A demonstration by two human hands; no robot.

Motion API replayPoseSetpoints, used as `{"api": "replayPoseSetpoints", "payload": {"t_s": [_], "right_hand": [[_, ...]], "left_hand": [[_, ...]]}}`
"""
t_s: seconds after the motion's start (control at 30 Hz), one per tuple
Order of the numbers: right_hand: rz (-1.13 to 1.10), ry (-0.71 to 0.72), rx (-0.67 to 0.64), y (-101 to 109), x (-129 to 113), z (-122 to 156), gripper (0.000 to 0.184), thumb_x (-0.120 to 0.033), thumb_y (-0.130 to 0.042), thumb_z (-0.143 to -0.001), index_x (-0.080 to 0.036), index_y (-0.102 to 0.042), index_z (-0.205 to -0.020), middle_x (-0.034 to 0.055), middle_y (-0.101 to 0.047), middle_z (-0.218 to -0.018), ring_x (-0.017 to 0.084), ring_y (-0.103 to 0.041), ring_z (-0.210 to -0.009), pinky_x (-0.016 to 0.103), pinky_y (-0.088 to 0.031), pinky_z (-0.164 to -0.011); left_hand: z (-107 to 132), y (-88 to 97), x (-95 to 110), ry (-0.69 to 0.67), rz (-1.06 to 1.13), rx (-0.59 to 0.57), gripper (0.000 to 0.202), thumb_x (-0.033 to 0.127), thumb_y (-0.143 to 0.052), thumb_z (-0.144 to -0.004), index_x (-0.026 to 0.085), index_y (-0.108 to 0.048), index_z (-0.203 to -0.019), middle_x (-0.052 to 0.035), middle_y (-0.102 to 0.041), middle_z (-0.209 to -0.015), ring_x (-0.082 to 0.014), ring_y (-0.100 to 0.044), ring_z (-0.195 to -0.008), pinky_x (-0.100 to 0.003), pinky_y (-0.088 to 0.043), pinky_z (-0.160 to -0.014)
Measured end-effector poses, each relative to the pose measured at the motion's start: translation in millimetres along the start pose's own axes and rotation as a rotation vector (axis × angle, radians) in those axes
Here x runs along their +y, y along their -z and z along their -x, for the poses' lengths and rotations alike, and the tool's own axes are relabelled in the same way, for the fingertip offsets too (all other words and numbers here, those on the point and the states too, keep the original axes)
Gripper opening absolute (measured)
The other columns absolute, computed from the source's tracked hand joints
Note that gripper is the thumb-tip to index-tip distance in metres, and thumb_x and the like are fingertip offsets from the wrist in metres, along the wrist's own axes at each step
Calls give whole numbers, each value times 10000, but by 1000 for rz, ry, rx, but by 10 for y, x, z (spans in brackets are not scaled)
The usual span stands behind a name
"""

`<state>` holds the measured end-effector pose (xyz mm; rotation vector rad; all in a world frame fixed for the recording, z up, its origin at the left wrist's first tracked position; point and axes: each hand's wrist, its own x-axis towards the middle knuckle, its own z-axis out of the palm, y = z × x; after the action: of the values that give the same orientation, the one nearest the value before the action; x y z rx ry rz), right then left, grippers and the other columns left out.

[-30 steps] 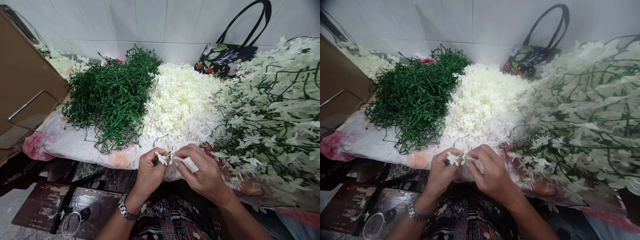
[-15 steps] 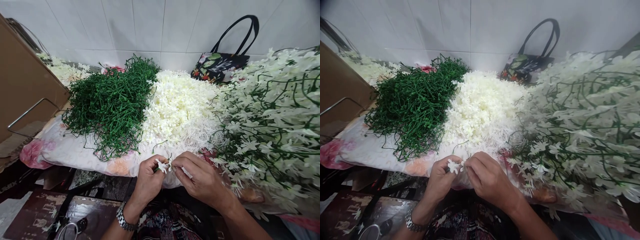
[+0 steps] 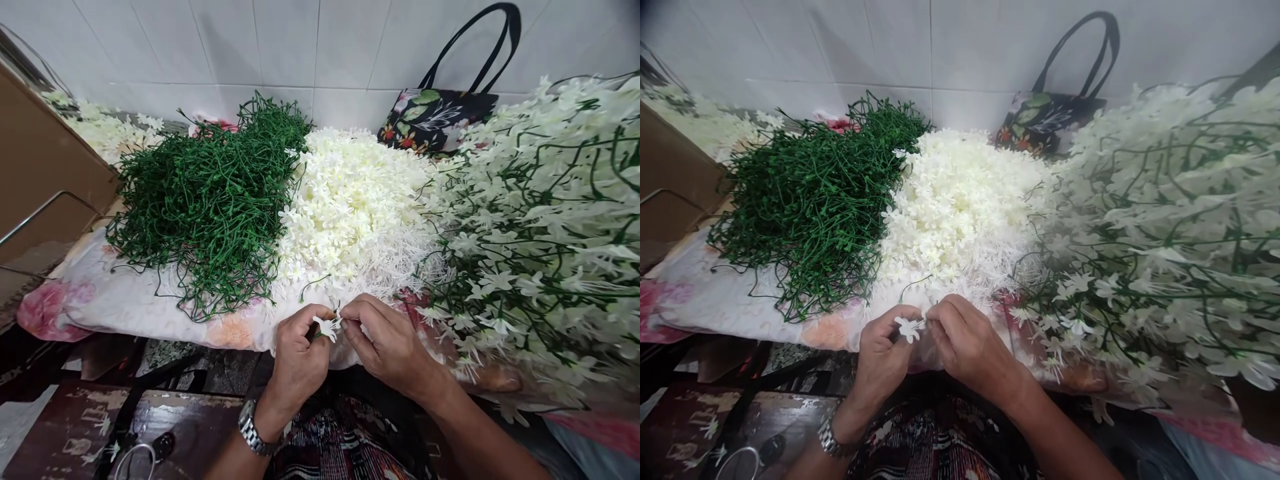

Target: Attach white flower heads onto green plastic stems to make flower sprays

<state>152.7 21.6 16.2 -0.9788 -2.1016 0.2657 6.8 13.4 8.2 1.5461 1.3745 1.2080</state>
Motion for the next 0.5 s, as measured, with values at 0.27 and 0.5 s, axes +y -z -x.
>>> {"api": "replayPoseSetpoints", "payload": {"t_s": [0.27,0.5], "right_hand": [[-57,-44,13,-97,17,5,143,-53,-422,-863,-181,-474,-827,5,-500,-682,118,-500,-610,232,-441,-558],[-53,-101,7,-93,3,19,154,-69,-409,-869,-171,-496,-793,4,-496,-664,117,-497,-598,230,-423,-546]], "left_hand": [[-14,-9,-32,65,4,-11,210,80,-406,-560,164,-573,-656,65,-438,-511,-79,-349,-461,-191,-313,-463],[-23,-23,-38,127,77,-6,224,71,-424,-548,162,-599,-655,75,-425,-494,-69,-328,-459,-180,-289,-459]]}}
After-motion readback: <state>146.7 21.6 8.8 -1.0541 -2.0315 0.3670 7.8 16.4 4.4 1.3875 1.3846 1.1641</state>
